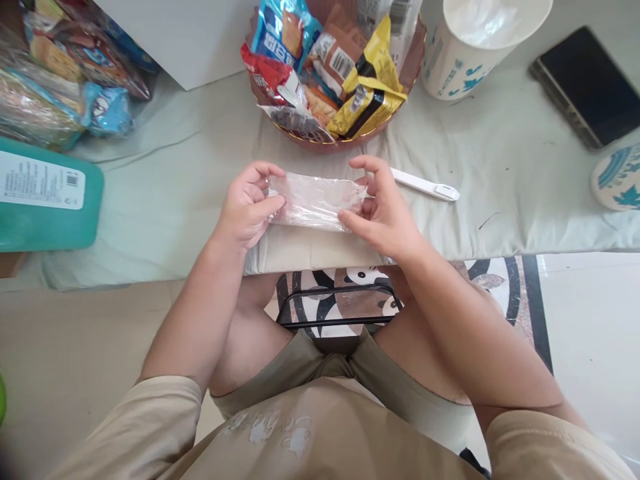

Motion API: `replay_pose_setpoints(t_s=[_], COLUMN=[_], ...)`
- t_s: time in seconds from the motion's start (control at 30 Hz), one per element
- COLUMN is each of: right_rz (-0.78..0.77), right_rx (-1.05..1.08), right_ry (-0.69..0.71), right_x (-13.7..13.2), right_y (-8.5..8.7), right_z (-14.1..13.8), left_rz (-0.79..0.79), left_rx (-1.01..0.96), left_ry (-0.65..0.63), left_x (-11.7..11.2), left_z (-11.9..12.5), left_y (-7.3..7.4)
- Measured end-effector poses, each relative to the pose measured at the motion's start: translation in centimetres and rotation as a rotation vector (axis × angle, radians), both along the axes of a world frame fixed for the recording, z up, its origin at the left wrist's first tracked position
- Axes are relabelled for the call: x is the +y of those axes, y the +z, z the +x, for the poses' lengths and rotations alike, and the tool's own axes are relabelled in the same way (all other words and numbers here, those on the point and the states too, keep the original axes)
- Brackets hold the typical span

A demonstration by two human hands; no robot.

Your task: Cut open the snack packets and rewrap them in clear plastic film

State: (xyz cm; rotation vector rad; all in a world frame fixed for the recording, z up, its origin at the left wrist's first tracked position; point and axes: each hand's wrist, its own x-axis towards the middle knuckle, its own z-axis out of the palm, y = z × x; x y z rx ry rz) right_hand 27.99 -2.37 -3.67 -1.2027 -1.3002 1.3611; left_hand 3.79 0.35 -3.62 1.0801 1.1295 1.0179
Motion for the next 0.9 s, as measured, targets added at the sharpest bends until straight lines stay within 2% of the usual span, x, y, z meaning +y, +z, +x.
replay_pose_setpoints(t_s=[0.1, 0.17, 0.23, 0.33, 0.47, 0.67, 0.83, 0.9], right_rz=[0.066, 0.071, 0.002, -0.182, -0.446, -0.645, -0.598, -0.582], right_rx=[0.007, 0.059, 0.131, 0.207, 0.247, 0.237, 0.131, 0.109], right_ry=[-0.101, -0.168, -0.148, 0.042, 0.344, 0.540, 0.611, 0.601], right_x=[0.3, 0.6, 0.7, 0.1, -1.0, -1.7, -2.1, -2.2], right_y=[0.0, 0.1, 0.3, 1.1, 2.4, 2.6, 2.4, 2.4], right_z=[0.7, 1.1, 1.1, 0.3, -1.4, -2.5, -2.9, -3.0], left_rz=[0.017, 0.023, 0.048, 0.131, 0.324, 0.498, 0.563, 0.620], left_rx=[0.010, 0.007, 0.016, 0.061, 0.166, 0.255, 0.351, 0.408], left_ry=[0.002, -0.073, -0.170, -0.290, -0.399, -0.333, -0.206, -0.100], left_x=[0.1, -0.1, -0.4, -0.5, 0.2, 1.2, 1.7, 1.9], left_z=[-0.4, -0.6, -0.6, -0.4, -0.3, -0.1, 0.0, -0.4], left_y=[-0.3, -0.3, -0.1, -0.1, -0.2, -0.4, -2.1, -2.9])
